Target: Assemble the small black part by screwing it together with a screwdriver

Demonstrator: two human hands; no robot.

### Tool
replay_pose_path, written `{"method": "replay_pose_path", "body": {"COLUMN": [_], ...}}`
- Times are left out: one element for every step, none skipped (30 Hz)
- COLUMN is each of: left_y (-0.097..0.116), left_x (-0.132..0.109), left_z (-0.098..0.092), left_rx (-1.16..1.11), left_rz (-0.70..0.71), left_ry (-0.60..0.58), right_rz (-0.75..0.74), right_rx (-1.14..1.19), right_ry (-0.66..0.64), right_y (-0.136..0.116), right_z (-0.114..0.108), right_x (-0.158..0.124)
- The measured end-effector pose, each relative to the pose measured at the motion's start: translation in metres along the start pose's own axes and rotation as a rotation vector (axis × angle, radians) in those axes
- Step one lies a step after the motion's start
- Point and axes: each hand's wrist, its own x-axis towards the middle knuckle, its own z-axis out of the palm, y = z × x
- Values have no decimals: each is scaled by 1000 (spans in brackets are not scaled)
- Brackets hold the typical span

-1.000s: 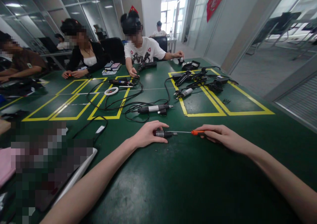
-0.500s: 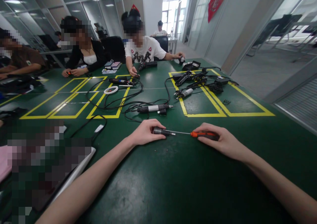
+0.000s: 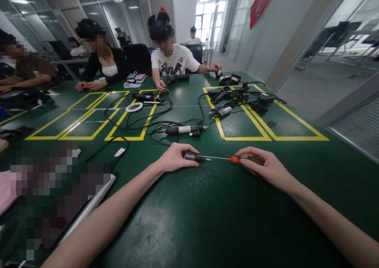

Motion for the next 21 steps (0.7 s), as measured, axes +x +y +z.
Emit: {"method": "replay_pose_path", "body": {"left_y": [0, 0, -1, -2, -3, -3, -4, -5, -6, -6, -6, -6, -6, -6, -5, -5, -4, -3, -2, -1, 0], "left_x": [0, 1, 1, 1, 2, 2, 2, 2, 3, 3, 3, 3, 3, 3, 3, 3, 3, 2, 2, 2, 2], "left_z": [0, 0, 1, 1, 1, 1, 1, 2, 2, 1, 1, 1, 1, 1, 1, 1, 0, 0, 0, 0, 0], "left_rx": [0, -5, -15, -29, -44, -59, -71, -76, -76, -75, -72, -70, -68, -69, -71, -71, -71, -73, -77, -82, -87], "left_rz": [-1, -5, -10, -17, -25, -33, -39, -43, -46, -48, -48, -47, -45, -45, -45, -46, -49, -53, -58, -63, -69], "left_ry": [1, 4, 5, 5, 3, 1, -2, -3, -4, -1, 3, 5, 5, 3, 0, -1, -3, -4, -4, -4, -6], "right_rz": [-12, -28, -37, -35, -22, -2, 21, 41, 54, 59, 56, 48, 34, 19, 5, -5, -9, -7, 3, 19, 41], "right_rx": [7, 7, 0, -6, -12, -16, -14, -7, 3, 13, 21, 28, 32, 33, 31, 26, 18, 10, 4, 2, 5], "right_ry": [13, 26, 34, 32, 23, 11, -4, -17, -27, -27, -18, -4, 16, 35, 47, 53, 54, 52, 48, 42, 34], "right_y": [0, 0, -1, -1, -2, -2, -3, -2, -2, -1, -1, 0, 0, 0, 0, -1, -2, -2, -3, -3, -3], "right_z": [0, 0, 1, 1, 2, 3, 4, 4, 4, 5, 4, 4, 4, 3, 3, 2, 3, 3, 4, 5, 5], "right_x": [0, 1, 1, 1, 0, 0, 0, 0, 0, 0, 1, 1, 2, 2, 2, 3, 2, 2, 2, 2, 1]}}
